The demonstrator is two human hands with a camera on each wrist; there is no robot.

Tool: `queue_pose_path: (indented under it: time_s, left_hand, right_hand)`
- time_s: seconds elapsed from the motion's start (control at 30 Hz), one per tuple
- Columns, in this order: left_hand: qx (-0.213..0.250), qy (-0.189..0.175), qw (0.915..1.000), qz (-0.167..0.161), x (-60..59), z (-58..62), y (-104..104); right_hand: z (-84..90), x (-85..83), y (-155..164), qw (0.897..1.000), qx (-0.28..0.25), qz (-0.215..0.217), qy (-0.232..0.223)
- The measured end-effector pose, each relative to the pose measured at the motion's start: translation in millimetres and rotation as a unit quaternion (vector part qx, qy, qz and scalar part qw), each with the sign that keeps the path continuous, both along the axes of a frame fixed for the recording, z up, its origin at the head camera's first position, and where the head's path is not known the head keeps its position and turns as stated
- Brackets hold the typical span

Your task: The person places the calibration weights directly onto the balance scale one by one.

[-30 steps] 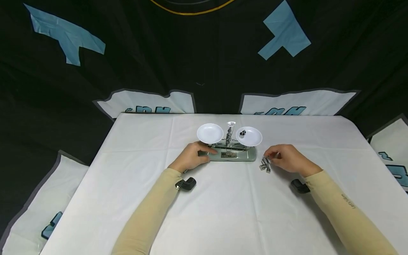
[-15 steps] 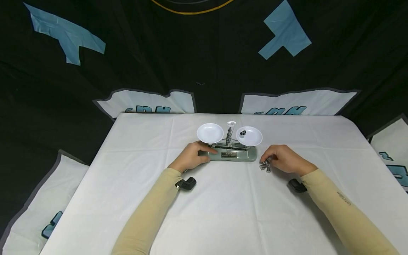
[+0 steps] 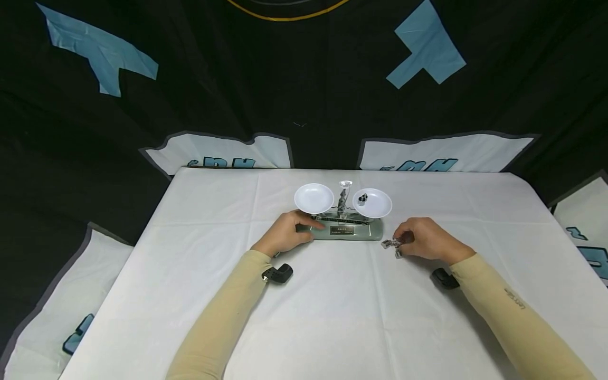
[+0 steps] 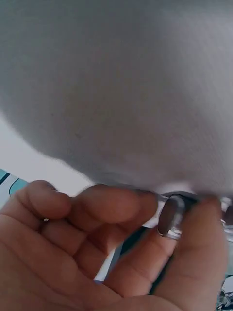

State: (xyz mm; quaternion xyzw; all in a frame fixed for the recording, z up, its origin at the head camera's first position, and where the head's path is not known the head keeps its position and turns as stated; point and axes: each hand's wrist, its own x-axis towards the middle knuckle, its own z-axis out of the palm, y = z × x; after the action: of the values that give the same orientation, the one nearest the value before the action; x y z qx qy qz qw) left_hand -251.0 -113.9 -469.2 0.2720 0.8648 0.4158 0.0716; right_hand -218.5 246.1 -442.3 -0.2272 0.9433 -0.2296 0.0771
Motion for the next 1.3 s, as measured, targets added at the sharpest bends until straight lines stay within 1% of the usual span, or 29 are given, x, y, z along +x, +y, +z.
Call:
queue_pose_path:
  time_s: [0.1, 0.33, 0.47, 0.63, 0.73, 0.9, 1.13, 1.3]
  left_hand:
    - [0.001, 0.0, 1.0, 0.0, -0.3, -0.4, 0.0]
    - [-0.001, -0.002, 1.0, 0.002, 0.4, 0.3, 0.6]
    - [-0.003, 0.0, 1.0, 0.003, 0.5, 0.7, 0.6]
    - [-0.005, 0.002, 1.0, 0.003, 0.2, 0.9, 0.2]
    - [-0.004, 0.002, 1.0, 0.002, 0.3, 0.7, 0.3]
    - [-0.004, -0.003, 1.0, 0.002, 0.6, 0.3, 1.1]
    - [-0.003, 0.004, 1.0, 0.0, 0.4, 0.3, 0.7]
    - [-0.003, 0.011, 0.9999, -0.001, 0.9, 0.9, 0.4]
  right_hand:
    - [-0.5, 1.2, -2.2, 1.0, 0.015, -0.01, 0.014]
    - [-1.2, 2.9, -4.5, 1.0, 0.004, -0.013, 0.014]
    - [1.0, 3.2, -6.1, 1.0, 0.022, -0.011, 0.016]
    - [3.5, 2.4, -8.6, 0.999, 0.043, 0.004, 0.028]
    - [3.5, 2.0, -9.1, 0.999, 0.048, 0.0, 0.022]
    - [0.5, 2.1, -6.6, 0.999, 0.036, -0.021, 0.004]
    - [-1.0, 3.1, -4.1, 0.999, 0.015, -0.034, 0.012]
    - [-1.6, 3.1, -1.1, 0.999, -0.01, -0.042, 0.003]
